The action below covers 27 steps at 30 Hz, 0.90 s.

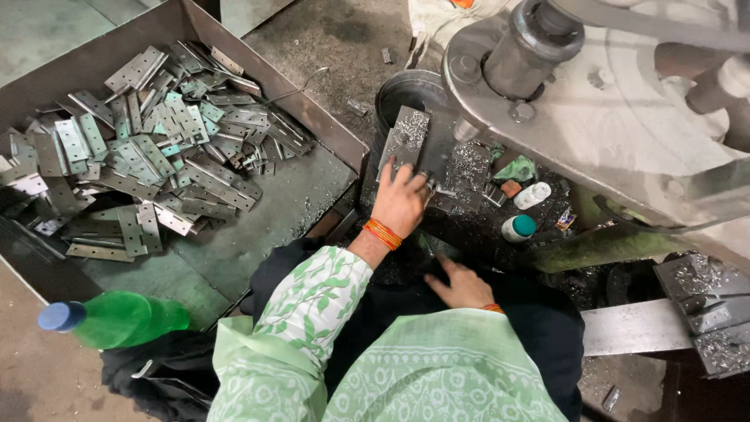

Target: The person places metal plates into a machine to punch holes, then collects the finished hinges into a bin.

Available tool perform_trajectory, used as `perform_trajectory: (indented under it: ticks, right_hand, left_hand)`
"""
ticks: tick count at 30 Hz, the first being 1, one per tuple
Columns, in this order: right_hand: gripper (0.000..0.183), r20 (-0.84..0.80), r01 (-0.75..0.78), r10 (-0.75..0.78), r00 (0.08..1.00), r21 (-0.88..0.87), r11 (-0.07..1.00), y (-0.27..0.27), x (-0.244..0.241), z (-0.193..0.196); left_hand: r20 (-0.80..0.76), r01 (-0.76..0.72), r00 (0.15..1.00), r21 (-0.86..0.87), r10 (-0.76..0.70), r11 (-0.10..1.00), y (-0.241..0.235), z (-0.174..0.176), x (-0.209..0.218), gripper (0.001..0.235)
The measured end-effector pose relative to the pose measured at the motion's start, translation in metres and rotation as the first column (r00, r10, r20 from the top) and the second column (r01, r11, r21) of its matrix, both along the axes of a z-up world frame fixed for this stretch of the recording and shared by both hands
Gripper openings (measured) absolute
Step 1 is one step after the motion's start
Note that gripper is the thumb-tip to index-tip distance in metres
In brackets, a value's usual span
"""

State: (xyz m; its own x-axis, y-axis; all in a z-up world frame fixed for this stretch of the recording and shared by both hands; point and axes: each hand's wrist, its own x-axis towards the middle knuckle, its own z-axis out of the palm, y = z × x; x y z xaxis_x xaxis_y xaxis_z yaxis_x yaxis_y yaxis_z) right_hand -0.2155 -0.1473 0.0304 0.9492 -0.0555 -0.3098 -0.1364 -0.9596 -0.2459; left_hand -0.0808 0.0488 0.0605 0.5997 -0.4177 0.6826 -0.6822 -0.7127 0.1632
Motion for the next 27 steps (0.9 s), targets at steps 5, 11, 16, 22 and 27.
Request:
perform_trajectory:
  ticks: [5,11,16,22,27]
  right_hand:
    - [0.063,0.232,0.159,-0.225,0.947,0.271,0.949,-0.015,0.023,0.021]
    - [0.044,0.297,-0.020,-0.545,0.784,0.890,0.455,-0.020,0.072,0.004]
    - [0.035,0.487,-0.140,-0.578,0.655,0.829,0.541,-0.020,0.086,0.022]
    - [0.034,0.645,-0.121,0.154,0.749,-0.095,0.988,0.015,0.098,0.023]
    - [0.064,0.531,-0.216,0.274,0.802,-0.169,0.961,0.037,0.106,0.007]
  left_hand:
    - [-0.427,-0.092,0.899,-0.394,-0.094,0.914,0.002,-0.012,0.021,0.015]
    - [-0.460,-0.154,0.581,-0.872,-0.672,0.464,-0.040,-0.098,0.074,0.031]
    - [-0.577,-0.100,0.760,-0.560,-0.300,0.823,-0.039,-0.073,0.076,0.030]
    - [-0.432,-0.255,0.871,0.009,0.234,0.967,0.001,-0.014,0.055,0.044]
    - [-0.396,-0.175,0.906,-0.034,0.148,0.984,-0.002,-0.021,0.042,0.039]
